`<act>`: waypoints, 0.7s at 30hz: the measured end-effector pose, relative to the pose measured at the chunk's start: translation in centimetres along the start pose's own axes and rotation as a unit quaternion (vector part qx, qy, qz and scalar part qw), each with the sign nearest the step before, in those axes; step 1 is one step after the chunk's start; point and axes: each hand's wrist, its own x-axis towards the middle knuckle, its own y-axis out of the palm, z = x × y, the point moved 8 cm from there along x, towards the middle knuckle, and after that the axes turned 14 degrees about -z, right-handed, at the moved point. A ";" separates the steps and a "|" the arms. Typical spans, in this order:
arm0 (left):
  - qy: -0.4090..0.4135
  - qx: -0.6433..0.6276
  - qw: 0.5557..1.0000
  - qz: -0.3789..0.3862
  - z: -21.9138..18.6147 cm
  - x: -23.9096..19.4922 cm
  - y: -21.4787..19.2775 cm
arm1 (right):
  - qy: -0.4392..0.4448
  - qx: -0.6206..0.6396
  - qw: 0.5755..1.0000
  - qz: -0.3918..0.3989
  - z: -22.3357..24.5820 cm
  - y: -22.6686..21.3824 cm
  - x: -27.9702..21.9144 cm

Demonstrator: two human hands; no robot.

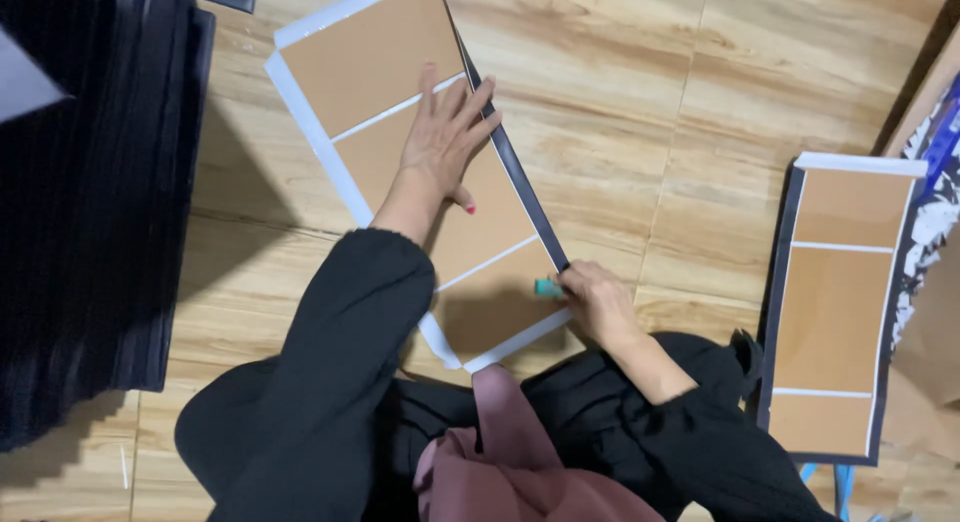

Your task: Applying pressure or adhesive to the edges of cardboard folders using a manual smoothing tool

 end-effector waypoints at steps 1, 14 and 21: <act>-0.026 -0.035 0.999 -0.011 0.6 -0.5 -0.2 | 0.055 0.007 0.997 0.060 -0.8 0.7 0.2; -0.127 -0.156 0.979 0.031 1.7 -2.5 -1.6 | 0.084 -0.001 0.991 -0.109 -4.9 7.5 26.0; -0.119 -0.134 0.984 0.003 2.4 -2.3 -2.7 | -0.028 -0.054 0.993 -0.102 0.3 5.1 22.3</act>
